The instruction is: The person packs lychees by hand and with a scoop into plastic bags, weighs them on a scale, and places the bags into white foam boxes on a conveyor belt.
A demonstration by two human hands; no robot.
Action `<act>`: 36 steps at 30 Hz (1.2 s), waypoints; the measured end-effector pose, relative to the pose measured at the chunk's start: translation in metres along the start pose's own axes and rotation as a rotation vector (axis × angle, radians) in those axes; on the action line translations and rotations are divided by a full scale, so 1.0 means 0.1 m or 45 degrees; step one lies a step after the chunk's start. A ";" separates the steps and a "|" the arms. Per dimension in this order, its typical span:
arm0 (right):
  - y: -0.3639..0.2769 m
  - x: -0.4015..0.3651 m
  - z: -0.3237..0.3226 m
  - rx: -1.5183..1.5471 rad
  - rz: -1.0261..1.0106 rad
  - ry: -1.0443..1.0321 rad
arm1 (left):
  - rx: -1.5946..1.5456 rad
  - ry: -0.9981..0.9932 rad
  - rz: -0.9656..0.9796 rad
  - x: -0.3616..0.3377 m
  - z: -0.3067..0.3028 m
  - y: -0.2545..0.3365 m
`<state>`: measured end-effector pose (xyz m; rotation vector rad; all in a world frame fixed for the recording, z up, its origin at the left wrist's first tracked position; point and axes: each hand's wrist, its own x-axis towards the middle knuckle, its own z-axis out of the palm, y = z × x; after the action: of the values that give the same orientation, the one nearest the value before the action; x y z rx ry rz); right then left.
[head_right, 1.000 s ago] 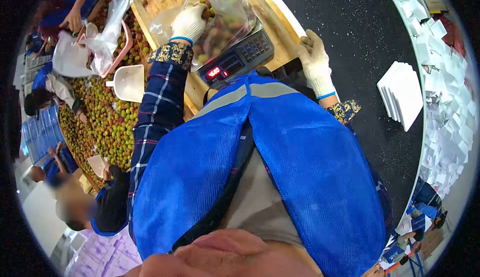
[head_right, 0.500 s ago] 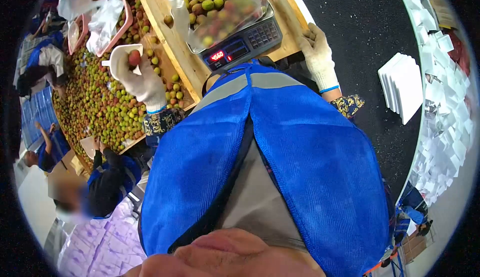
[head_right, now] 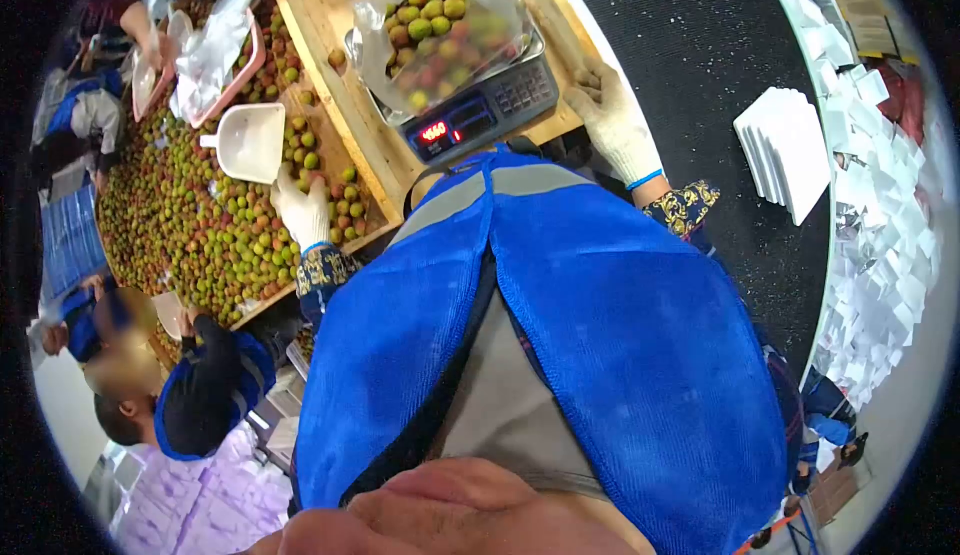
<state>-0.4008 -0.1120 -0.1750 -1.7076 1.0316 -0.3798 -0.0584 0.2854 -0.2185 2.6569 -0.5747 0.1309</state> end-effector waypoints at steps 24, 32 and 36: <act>-1.79 1.42 0.86 0.389 -0.943 -0.438 | -0.868 -0.394 0.400 1.75 -0.58 2.60; -1.80 1.62 1.12 0.336 -0.715 -0.992 | -0.229 -0.184 0.952 1.55 -0.64 2.94; -1.59 1.88 1.45 0.044 -0.944 -0.965 | -0.345 -0.283 0.857 1.41 -0.72 3.12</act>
<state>-0.1227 -0.1588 -0.1333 -1.9219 -0.1727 -0.1700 -0.0599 0.0040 -0.0104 2.1335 -1.4312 -0.0500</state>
